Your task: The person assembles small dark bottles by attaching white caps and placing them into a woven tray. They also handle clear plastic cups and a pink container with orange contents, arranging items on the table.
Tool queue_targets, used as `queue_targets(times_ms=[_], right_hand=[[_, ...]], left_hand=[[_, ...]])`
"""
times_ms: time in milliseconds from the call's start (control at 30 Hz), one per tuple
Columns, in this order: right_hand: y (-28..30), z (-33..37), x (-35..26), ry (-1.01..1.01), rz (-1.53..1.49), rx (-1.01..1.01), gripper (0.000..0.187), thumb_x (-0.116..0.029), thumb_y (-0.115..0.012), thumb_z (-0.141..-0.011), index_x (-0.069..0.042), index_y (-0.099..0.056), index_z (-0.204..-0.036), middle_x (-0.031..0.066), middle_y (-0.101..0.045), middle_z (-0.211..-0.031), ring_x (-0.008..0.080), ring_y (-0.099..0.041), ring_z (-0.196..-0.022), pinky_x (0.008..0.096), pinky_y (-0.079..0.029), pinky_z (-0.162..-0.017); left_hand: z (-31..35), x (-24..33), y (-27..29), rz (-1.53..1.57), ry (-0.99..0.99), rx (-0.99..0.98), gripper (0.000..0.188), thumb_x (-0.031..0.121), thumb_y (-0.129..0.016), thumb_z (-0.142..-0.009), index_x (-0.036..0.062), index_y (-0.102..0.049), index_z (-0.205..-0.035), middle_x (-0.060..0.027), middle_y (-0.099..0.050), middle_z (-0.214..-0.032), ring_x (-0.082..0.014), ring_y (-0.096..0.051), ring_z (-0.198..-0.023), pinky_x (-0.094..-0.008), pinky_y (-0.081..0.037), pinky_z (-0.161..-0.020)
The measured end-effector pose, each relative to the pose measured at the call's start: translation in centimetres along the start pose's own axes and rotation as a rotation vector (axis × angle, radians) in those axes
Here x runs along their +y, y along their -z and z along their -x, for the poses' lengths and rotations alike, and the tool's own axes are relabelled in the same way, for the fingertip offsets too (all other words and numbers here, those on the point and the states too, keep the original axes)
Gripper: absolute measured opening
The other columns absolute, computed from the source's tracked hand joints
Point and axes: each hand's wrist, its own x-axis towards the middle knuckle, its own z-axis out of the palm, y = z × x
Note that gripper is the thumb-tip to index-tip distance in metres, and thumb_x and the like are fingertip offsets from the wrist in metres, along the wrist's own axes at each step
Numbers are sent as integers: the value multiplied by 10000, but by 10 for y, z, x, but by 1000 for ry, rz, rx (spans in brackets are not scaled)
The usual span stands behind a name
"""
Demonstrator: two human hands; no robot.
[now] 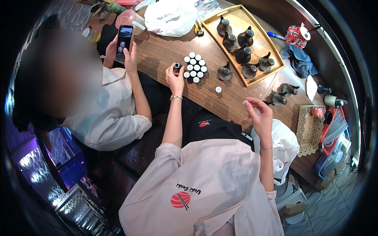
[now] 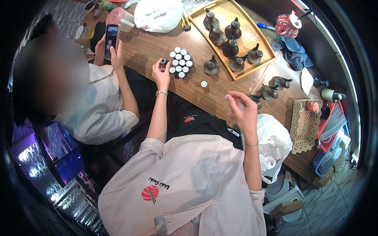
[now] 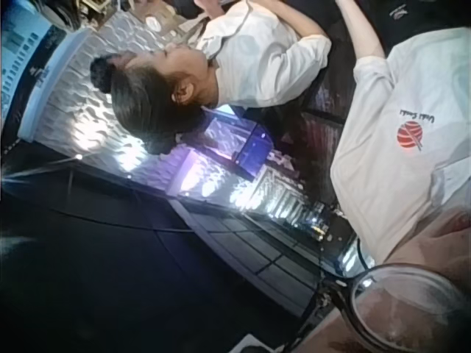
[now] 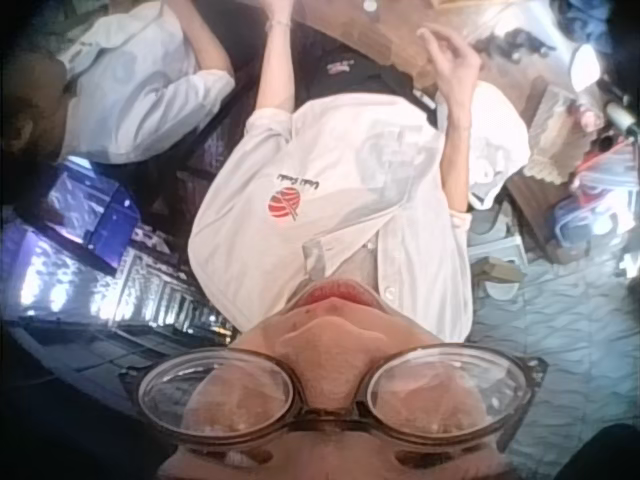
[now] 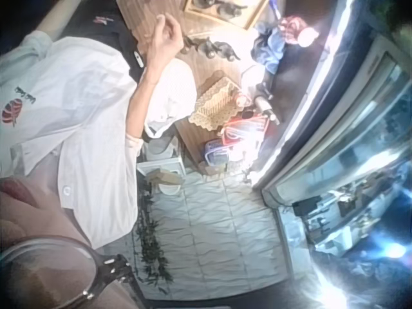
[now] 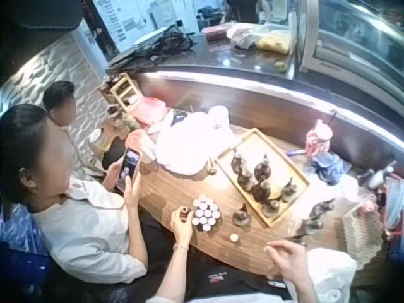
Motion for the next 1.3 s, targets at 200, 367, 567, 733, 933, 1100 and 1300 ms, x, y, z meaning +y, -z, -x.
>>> queue_targets(times_ms=[200, 367, 567, 733, 933, 1100, 1300], right_hand=[[-2, 0, 2, 3, -1, 8, 191, -92, -723, -963, 39, -739, -1101, 50, -724, -966, 4, -514, -605, 235, -551, -515], [-1, -1, 4, -7, 15, 8, 197, -96, -726, -961, 43, -738, -1099, 54, -723, -960, 9, -521, -607, 240, -551, -515], [0, -2, 8, 1, 17, 8, 201, -101, -725, -965, 47, -735, -1100, 57, -718, -962, 16, -539, -624, 239, -551, -516], [0, -1, 13, -37, -27, 6, 197, -102, -723, -969, 46, -734, -1099, 58, -713, -969, 19, -549, -649, 237, -551, -515], [21, -2, 11, -35, 24, 44, 187, -94, -722, -969, 42, -731, -1099, 55, -705, -941, 35, -584, -687, 244, -572, -528], [35, -1, 8, -21, 38, 63, 192, -105, -730, -967, 49, -727, -1081, 60, -700, -928, 55, -609, -690, 237, -566, -530], [41, 2, 12, -45, 64, 56, 194, -115, -726, -975, 32, -723, -1103, 43, -697, -969, 64, -629, -776, 238, -571, -538]], left_hand=[[-5, 9, 2, 22, 29, 0, 368, 257, -800, -914, -10, -703, -1147, -99, -683, -1054, -175, -637, -724, -351, -541, -717], [1, 31, 20, -26, -10, 24, 344, 260, -790, -920, 1, -708, -1132, -96, -698, -990, -185, -640, -714, -348, -541, -706], [25, 67, 46, 15, -125, 12, 315, 200, -818, -893, -5, -720, -1112, -101, -715, -987, -179, -705, -751, -326, -562, -674], [62, 106, 48, 87, -229, -98, 303, 128, -827, -872, 8, -712, -1125, -97, -700, -1019, -165, -684, -773, -305, -561, -630], [105, 138, 27, 171, -397, -374, 336, 213, -817, -873, 11, -693, -1111, -137, -703, -1075, -306, -714, -949, -392, -581, -806], [126, 148, 6, 257, -588, -660, 347, 184, -790, -864, 26, -666, -1146, -129, -676, -1126, -329, -693, -996, -412, -575, -843], [142, 146, -26, 282, -686, -862, 343, 135, -778, -846, 24, -655, -1147, -122, -661, -1116, -338, -687, -999, -421, -571, -840]])
